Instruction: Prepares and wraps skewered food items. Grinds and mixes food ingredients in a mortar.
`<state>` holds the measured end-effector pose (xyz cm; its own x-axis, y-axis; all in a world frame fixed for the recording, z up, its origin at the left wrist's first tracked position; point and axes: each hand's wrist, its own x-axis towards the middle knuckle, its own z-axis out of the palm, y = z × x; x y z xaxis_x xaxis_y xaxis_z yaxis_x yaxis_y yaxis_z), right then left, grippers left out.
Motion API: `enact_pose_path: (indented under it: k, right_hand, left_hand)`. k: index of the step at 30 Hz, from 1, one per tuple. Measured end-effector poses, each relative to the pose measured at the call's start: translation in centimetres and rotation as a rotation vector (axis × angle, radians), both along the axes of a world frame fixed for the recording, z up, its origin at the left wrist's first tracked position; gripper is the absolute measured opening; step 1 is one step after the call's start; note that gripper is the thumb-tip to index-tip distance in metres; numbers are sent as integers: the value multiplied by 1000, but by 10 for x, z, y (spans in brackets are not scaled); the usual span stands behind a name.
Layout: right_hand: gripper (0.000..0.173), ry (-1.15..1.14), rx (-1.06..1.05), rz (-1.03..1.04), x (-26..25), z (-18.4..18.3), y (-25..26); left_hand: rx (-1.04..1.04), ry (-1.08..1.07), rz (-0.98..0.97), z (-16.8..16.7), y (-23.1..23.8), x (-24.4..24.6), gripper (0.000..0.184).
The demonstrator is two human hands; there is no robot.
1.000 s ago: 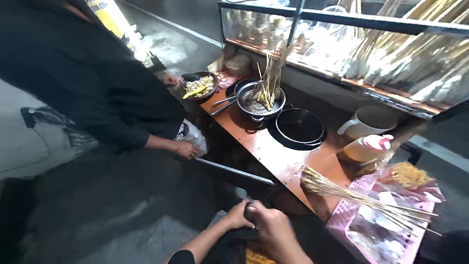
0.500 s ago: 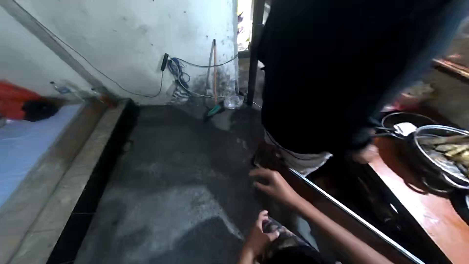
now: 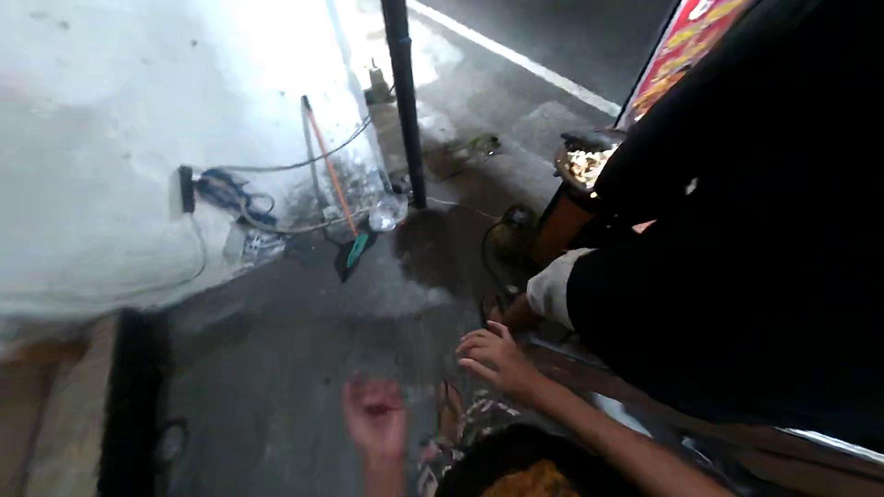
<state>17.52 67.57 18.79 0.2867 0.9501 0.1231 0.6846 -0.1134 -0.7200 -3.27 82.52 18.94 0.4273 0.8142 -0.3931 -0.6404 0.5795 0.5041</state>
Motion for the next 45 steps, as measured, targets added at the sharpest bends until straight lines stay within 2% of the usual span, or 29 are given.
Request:
enact_pose_path:
  k: [2,4,5,7,9,10,12,14,16,18,20,21,23,26,28,31,34,38,41,45]
  right_hand:
    - [32,108,47,-30,16,32,41]
    - [23,430,50,53,24,56,86]
    - [24,595,2,138,27,63,109]
    - [42,811,-130,286,37,66,155]
    - [61,939,-275,301,66,60,193]
    - [62,1002,-288,234,87,50,204]
    - [67,1096,-215,-4,130,28,212]
    - [75,1067,-187,-496,177,12,212]
    - [73,979,-153,-926,217,7,198]
    - [58,912,-35,-1213,259,10,177]
    - [52,796,9,-1389,298,10,151]
    - [53,697,-33,-1475,314,4,138]
    - [58,470,-140,-1639,356,-9,112]
    - [61,364,-422,-1795,422,-12,83]
    - [56,291,-558,-1830,461,-25,66]
    - [45,326,-712,-1799,510,-32,44]
    - [29,424,-766,-1794,516,-41,45]
    - [34,526,-820,-1841,536,-23,32]
    - [42,621,-845,-1802,529,-8,33]
    - [36,704,-887,-1842,510,6,45]
  left_hand:
    - [113,-17,128,-1,81,-6,63]
    - [170,124,31,16,131,25,65]
    - [185,186,-95,26,142,50,62]
    - [169,235,-413,42,149,106,58]
    - [184,267,-782,41,164,154,53]
    - [228,323,-901,33,179,174,51]
    - [369,562,-932,15,216,208,50]
    - [516,755,-792,-5,257,248,52]
    - [591,797,-783,-12,291,290,51]
    - [732,770,-920,-3,308,353,43]
    - [959,664,-1135,9,304,420,38]
    - [1079,603,-1240,13,297,452,36]
    - [1324,462,-1400,16,269,525,31]
    - [1709,369,-1577,14,205,639,32]
    - [1993,397,-1635,7,154,710,43]
    - [2280,451,-1518,-10,85,802,50]
    - [2437,457,-1453,-35,50,853,54]
    - [2588,452,-1417,-43,19,910,53]
    - [2648,487,-1533,-47,19,926,58]
    - [2754,521,-1667,-43,9,927,65]
